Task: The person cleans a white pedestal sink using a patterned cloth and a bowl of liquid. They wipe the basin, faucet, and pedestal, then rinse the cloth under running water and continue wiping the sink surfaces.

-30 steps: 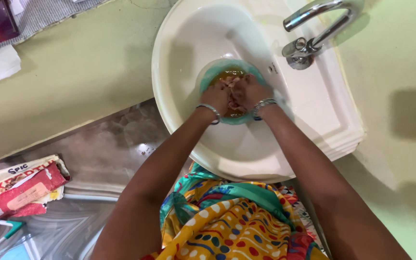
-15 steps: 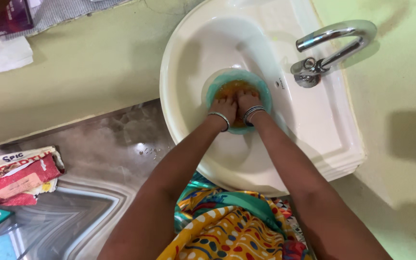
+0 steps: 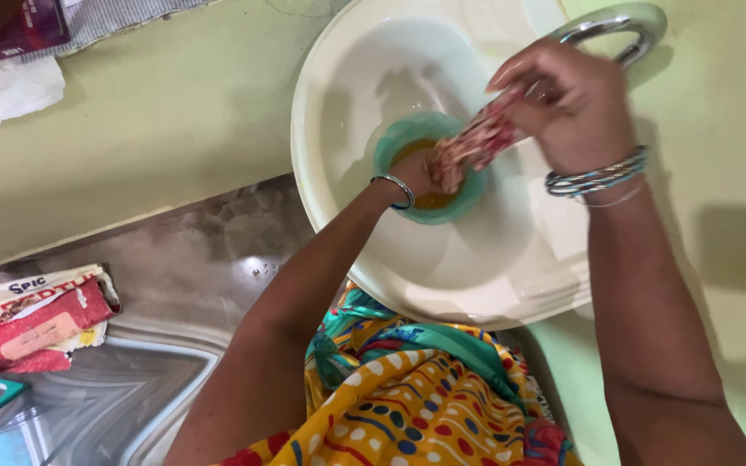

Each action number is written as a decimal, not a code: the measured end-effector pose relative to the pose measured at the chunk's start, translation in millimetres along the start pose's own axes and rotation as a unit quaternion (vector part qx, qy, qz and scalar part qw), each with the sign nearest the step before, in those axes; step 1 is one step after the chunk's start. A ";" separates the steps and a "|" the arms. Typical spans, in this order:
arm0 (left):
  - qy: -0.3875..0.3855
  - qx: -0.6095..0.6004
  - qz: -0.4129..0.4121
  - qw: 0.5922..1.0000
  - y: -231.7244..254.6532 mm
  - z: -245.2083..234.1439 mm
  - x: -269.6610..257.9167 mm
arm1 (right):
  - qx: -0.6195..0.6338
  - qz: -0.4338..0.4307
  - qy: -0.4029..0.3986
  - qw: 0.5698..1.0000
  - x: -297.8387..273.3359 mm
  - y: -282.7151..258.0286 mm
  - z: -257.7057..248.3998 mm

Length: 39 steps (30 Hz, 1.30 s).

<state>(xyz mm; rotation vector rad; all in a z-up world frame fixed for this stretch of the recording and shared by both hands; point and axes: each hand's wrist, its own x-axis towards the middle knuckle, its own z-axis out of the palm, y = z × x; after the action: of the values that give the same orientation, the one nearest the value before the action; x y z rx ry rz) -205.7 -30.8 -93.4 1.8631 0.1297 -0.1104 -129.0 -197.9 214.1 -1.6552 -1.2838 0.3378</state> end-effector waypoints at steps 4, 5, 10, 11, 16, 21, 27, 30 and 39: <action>0.069 -0.090 0.041 0.993 24.2 -11.2 -0.2 | -0.056 0.030 0.075 0.995 -20.5 -9.0 -21.7; 0.069 -0.135 0.047 0.987 35.8 -16.4 -4.6 | -0.054 0.024 0.067 0.996 -28.2 -2.2 -22.5; 0.153 0.072 0.152 0.974 103.1 -41.4 -30.7 | -0.087 0.185 -0.006 0.979 -59.7 49.8 8.5; 0.138 0.102 0.154 0.973 115.5 -44.8 -31.1 | -0.135 0.152 -0.012 0.979 -62.8 58.3 15.5; 0.145 0.137 0.184 0.963 147.2 -39.8 -35.5 | 0.020 0.109 0.035 0.993 -60.3 91.1 53.8; 0.157 0.216 0.128 0.955 120.3 -55.7 -38.3 | -0.165 0.189 0.016 0.968 -51.0 134.1 55.9; 0.258 0.184 0.049 0.947 37.3 -40.5 -32.0 | -0.320 0.253 -0.101 0.907 -58.5 212.4 99.8; 0.163 0.304 -0.089 0.934 -0.2 -19.9 -30.2 | -0.369 0.255 -0.169 0.878 -58.1 242.0 138.6; 0.041 0.499 -0.119 0.858 -22.2 20.0 -47.2 | -0.392 0.288 -0.274 0.830 -31.7 283.2 211.7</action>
<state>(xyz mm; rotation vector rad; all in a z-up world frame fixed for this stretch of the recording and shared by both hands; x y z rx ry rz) -255.8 -45.1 -113.5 2.8902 0.4251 -0.3149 -125.7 -105.6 -128.7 -2.8184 -1.3933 0.7635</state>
